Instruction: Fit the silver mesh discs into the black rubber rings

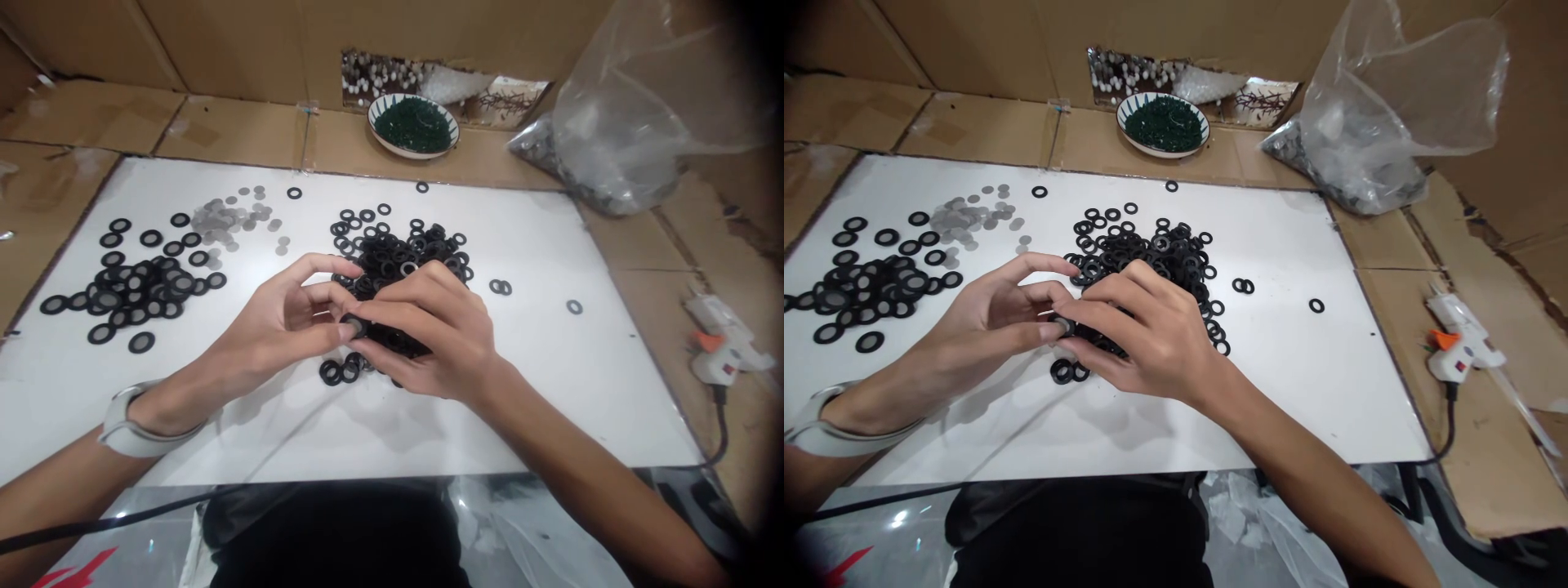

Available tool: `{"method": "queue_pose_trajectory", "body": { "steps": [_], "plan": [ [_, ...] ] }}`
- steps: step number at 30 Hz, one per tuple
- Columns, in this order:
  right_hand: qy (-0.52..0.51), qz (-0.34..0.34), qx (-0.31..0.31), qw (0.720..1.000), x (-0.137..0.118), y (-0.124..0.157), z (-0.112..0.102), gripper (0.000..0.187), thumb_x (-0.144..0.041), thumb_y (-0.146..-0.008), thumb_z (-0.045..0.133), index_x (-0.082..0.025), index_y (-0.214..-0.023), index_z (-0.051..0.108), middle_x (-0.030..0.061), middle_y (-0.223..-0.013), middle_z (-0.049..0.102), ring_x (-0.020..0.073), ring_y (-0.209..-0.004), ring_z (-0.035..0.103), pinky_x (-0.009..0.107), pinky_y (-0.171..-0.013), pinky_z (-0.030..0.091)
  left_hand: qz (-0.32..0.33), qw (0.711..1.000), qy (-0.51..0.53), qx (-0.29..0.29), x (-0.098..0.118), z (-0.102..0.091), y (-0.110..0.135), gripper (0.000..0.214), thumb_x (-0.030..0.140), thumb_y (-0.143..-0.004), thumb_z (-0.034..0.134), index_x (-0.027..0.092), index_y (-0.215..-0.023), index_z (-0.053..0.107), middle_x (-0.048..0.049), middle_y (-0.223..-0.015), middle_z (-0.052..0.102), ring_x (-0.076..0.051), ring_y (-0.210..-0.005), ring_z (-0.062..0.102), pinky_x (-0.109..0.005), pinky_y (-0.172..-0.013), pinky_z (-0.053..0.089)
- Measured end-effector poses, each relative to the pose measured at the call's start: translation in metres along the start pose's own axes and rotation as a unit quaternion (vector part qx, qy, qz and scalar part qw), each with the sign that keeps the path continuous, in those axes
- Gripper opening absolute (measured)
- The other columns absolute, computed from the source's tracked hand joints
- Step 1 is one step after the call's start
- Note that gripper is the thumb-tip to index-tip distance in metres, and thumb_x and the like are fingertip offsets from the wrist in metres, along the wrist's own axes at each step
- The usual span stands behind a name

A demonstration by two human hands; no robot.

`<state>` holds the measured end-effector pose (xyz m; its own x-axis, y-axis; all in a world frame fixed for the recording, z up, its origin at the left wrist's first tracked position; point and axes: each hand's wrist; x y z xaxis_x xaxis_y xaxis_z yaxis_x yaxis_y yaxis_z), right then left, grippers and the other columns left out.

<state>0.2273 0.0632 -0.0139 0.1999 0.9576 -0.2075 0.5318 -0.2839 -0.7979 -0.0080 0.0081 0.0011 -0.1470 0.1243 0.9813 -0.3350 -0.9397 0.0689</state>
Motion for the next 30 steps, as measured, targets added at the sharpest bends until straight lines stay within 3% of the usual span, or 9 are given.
{"method": "queue_pose_trajectory", "body": {
  "steps": [6, 10, 24, 27, 30],
  "plan": [
    [-0.013, -0.011, 0.005, 1.0, 0.001, -0.001, 0.0, 0.035, -0.03, -0.1, 0.087, -0.02, -0.13, 0.072, 0.0058, -0.108, 0.084, 0.0205, -0.088, 0.077, 0.041, -0.076, 0.061, -0.009, 1.0, 0.022, -0.001, -0.002, 0.0, 0.001, 0.047, 0.026, -0.098, 0.087, 0.031, -0.141, 0.069, -0.0042, -0.106, 0.078, -0.017, -0.09, 0.074, -0.024, -0.073, 0.065],
    [-0.01, -0.018, 0.013, 1.0, 0.002, -0.001, -0.001, 0.033, -0.031, -0.101, 0.084, -0.024, -0.131, 0.073, 0.004, -0.108, 0.084, 0.0206, -0.088, 0.076, 0.041, -0.074, 0.06, -0.007, 1.0, 0.03, 0.0, -0.002, 0.001, 0.001, 0.046, 0.026, -0.098, 0.087, 0.031, -0.141, 0.069, -0.0045, -0.107, 0.079, -0.017, -0.088, 0.073, -0.025, -0.071, 0.064],
    [0.008, -0.015, -0.002, 1.0, -0.001, -0.003, -0.003, 0.027, -0.03, -0.104, 0.082, -0.021, -0.127, 0.072, 0.0046, -0.108, 0.084, 0.0194, -0.089, 0.077, 0.039, -0.077, 0.062, -0.034, 0.999, 0.016, 0.014, -0.001, 0.003, 0.001, 0.046, 0.029, -0.098, 0.085, 0.027, -0.14, 0.065, -0.0038, -0.105, 0.077, -0.016, -0.088, 0.073, -0.023, -0.074, 0.063],
    [0.021, 0.017, -0.031, 0.999, 0.0, -0.001, -0.006, 0.035, -0.035, -0.103, 0.083, -0.02, -0.131, 0.072, 0.0088, -0.11, 0.082, 0.0222, -0.09, 0.075, 0.04, -0.078, 0.061, -0.018, 0.999, -0.035, 0.032, 0.005, 0.001, -0.003, 0.043, 0.031, -0.098, 0.085, 0.026, -0.136, 0.066, -0.0038, -0.104, 0.076, -0.016, -0.09, 0.074, -0.024, -0.075, 0.062],
    [0.044, 0.053, -0.055, 0.996, 0.003, -0.001, -0.008, 0.036, -0.035, -0.103, 0.081, -0.017, -0.133, 0.073, 0.0116, -0.113, 0.081, 0.0254, -0.096, 0.074, 0.042, -0.082, 0.061, 0.04, 0.981, -0.173, 0.076, 0.017, -0.017, -0.006, 0.04, 0.035, -0.094, 0.089, 0.022, -0.126, 0.069, -0.0034, -0.1, 0.076, -0.017, -0.089, 0.075, -0.027, -0.08, 0.064]
  ]
}}
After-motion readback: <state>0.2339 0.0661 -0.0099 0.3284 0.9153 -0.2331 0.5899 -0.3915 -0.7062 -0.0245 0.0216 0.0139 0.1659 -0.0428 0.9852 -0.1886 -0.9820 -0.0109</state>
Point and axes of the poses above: each hand's wrist, its own y-axis away from the middle knuckle, its own z-axis out of the palm, x = y × z
